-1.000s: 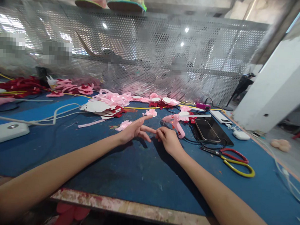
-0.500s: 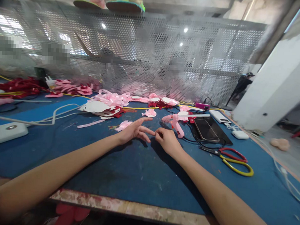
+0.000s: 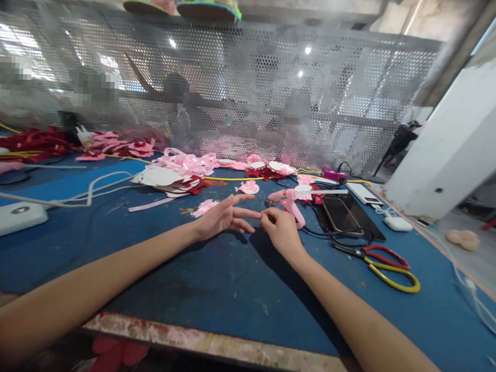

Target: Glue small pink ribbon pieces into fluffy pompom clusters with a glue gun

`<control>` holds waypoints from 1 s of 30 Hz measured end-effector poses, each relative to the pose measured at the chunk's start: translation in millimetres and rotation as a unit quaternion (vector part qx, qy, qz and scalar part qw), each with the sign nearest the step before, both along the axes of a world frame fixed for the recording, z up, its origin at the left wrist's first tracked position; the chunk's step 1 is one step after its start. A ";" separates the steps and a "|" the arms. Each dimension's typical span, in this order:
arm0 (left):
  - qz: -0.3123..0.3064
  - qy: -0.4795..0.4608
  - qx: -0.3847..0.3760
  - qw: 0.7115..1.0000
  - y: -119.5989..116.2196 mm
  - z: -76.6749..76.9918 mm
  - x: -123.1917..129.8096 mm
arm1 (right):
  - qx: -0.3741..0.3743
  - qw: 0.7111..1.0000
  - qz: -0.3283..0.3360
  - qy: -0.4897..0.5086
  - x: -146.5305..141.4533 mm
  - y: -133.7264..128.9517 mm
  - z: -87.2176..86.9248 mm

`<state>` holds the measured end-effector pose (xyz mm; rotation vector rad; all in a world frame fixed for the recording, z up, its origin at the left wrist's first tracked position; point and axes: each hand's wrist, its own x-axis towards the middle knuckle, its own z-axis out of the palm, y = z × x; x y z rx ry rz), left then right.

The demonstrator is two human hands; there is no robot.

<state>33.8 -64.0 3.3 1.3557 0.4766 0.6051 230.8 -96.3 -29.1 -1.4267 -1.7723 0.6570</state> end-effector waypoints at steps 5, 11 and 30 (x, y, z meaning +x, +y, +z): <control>-0.020 -0.007 0.002 1.000 -0.3 0.0 0.0 | -0.002 1.000 -0.007 0.025 0.1 -0.6 0.9; -0.041 0.011 0.023 0.999 -1.3 1.1 0.1 | -0.010 0.999 -0.012 0.049 2.2 0.8 3.2; 0.250 0.296 0.385 0.838 173.2 35.8 4.6 | -0.018 0.997 0.073 0.033 -30.9 -15.1 3.5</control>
